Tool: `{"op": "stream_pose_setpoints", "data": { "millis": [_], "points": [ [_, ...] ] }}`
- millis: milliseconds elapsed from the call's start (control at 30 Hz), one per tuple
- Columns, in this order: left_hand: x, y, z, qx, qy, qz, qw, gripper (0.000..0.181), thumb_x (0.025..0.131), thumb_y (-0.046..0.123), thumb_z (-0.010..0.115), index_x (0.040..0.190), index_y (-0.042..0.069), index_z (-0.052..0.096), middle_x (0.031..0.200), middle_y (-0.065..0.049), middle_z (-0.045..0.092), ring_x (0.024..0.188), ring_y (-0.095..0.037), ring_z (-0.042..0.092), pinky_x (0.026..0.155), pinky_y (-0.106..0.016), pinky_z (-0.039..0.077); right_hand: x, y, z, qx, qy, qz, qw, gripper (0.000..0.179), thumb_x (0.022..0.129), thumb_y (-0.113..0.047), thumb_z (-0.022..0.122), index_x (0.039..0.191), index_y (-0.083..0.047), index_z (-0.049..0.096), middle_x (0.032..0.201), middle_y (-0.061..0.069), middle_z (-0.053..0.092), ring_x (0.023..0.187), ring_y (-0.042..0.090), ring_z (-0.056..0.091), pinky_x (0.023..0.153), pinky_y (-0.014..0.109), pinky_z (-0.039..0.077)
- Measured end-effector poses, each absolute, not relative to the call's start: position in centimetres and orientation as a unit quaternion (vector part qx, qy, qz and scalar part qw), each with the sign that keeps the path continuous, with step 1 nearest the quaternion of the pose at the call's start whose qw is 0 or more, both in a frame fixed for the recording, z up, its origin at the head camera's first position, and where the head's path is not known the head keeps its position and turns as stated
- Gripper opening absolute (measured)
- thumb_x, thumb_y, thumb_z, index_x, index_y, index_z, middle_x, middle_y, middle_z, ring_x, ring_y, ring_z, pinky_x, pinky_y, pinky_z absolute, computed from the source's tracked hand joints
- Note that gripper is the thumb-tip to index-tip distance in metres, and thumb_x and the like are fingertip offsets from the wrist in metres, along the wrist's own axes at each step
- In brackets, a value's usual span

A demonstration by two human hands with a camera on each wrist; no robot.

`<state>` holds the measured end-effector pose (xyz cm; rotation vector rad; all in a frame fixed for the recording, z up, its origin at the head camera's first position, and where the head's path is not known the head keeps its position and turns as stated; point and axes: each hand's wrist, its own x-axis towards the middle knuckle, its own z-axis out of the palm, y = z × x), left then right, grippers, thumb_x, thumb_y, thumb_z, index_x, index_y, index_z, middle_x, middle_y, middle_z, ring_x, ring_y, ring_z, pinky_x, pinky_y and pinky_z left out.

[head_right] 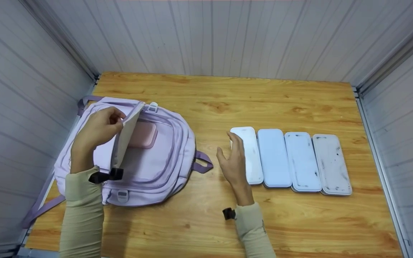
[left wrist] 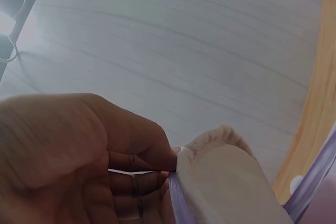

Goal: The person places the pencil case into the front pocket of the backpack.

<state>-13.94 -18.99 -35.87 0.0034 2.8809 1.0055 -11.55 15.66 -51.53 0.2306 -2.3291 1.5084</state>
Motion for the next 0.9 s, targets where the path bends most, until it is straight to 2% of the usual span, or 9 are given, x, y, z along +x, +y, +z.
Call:
{"op": "stream_pose_setpoints", "data": {
  "millis": [133,567,900],
  "points": [
    [-13.9,-19.1,-35.9,0.002,0.942,0.333,0.045,0.029,0.084,0.003,0.046,0.107,-0.006,0.06,0.098,-0.018,0.06,0.088,-0.028,0.054,0.081,-0.042,0.045,-11.1,17.4,-52.4,0.063,-0.831,0.525,0.171,0.055,0.085,-0.001,0.066,0.135,0.003,0.045,0.132,0.021,0.047,0.121,0.033,0.046,0.101,0.049,0.036],
    [-13.9,-18.8,-35.8,0.001,0.941,0.334,0.043,0.027,0.084,0.004,0.049,0.106,-0.006,0.06,0.094,-0.016,0.058,0.087,-0.027,0.052,0.08,-0.04,0.044,-8.2,20.5,-54.2,-0.016,-0.863,0.484,0.143,0.058,0.084,-0.006,0.066,0.136,0.005,0.043,0.132,0.025,0.044,0.123,0.036,0.042,0.103,0.047,0.033],
    [-13.8,-18.9,-35.9,0.003,0.942,0.334,0.036,0.026,0.083,0.002,0.048,0.104,-0.006,0.061,0.095,-0.018,0.059,0.087,-0.028,0.053,0.08,-0.041,0.044,-5.7,21.5,-53.7,-0.121,-0.913,0.387,0.053,0.076,0.081,-0.015,0.071,0.139,0.012,0.031,0.132,0.035,0.036,0.124,0.047,0.034,0.105,0.054,0.026]
  ]
}}
